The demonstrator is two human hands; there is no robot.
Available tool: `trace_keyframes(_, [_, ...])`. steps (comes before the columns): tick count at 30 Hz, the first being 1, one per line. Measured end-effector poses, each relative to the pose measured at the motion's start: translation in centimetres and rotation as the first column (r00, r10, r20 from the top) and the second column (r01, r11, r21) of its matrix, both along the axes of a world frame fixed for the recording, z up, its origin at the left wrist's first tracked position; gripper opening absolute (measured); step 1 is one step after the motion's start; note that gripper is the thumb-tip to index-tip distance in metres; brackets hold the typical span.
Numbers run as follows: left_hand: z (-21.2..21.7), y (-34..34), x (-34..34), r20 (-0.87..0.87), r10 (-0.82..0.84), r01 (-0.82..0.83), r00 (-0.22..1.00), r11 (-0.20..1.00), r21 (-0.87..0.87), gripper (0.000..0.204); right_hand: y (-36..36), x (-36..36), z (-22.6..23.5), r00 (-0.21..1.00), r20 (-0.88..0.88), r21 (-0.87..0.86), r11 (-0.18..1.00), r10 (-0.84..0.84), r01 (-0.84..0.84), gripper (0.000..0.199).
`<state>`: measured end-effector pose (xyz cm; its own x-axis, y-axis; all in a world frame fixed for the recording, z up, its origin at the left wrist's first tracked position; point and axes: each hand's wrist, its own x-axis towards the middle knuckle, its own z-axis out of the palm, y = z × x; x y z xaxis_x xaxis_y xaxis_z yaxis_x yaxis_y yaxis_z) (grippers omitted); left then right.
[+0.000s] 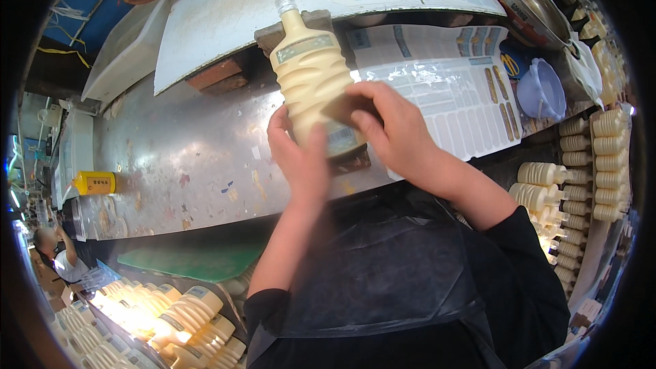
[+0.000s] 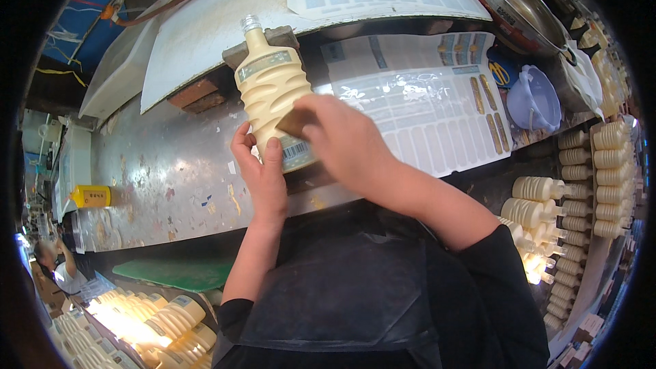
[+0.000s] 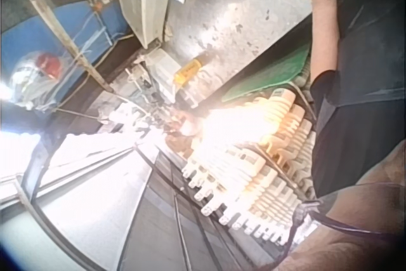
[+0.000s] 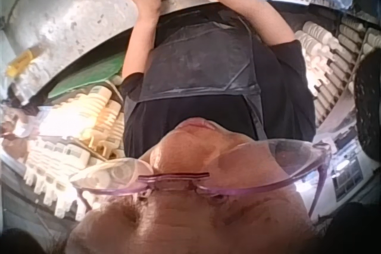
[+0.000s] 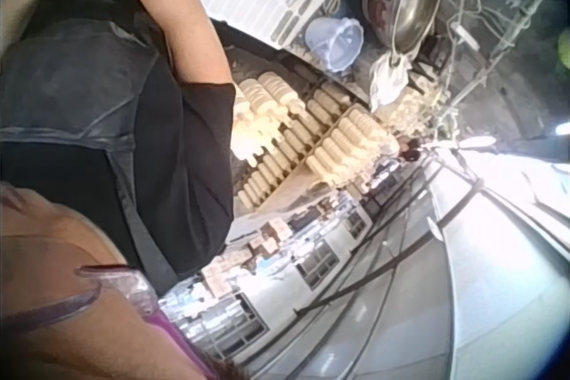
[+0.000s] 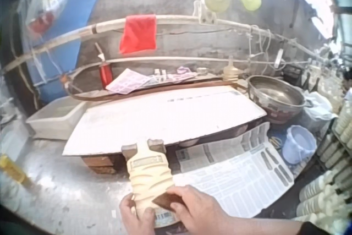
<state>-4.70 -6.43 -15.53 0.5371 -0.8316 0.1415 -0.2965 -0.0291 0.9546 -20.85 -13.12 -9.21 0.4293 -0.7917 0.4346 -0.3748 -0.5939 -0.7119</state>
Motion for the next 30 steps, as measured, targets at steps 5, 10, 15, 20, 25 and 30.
trace_keyframes(5, [0.9,0.1,0.5,-0.288,-0.038,0.032,0.957,0.999,-0.028,0.058,-0.3,-1.5,-0.1,0.990,-0.120,-0.382,0.918,0.068,-0.110,0.029])
trace_keyframes(10, [0.0,-0.1,1.5,-0.390,-0.053,0.031,0.919,0.998,-0.063,0.043,2.1,-0.5,1.1,0.955,-0.135,-0.453,0.841,0.263,-0.296,0.025])
trace_keyframes(15, [1.3,0.2,1.6,-0.613,-0.097,0.037,0.784,0.993,-0.110,0.032,2.5,1.7,1.3,0.927,-0.264,-0.535,0.759,0.266,-0.370,0.014])
trace_keyframes(20, [1.0,0.6,2.0,-0.635,-0.075,-0.003,0.769,0.993,-0.121,0.035,2.9,2.3,1.6,0.881,-0.325,-0.345,0.824,0.344,-0.450,0.021])
trace_keyframes(25, [-1.1,1.2,2.7,-0.442,-0.155,0.099,0.884,0.984,-0.147,0.049,0.1,0.5,2.4,0.975,-0.222,-0.355,0.929,0.019,-0.099,0.032])
trace_keyframes(30, [-1.8,1.6,1.7,-0.017,-0.156,0.153,0.988,0.983,-0.104,0.081,2.0,-0.5,2.0,0.975,-0.221,-0.288,0.953,0.034,-0.098,0.033])
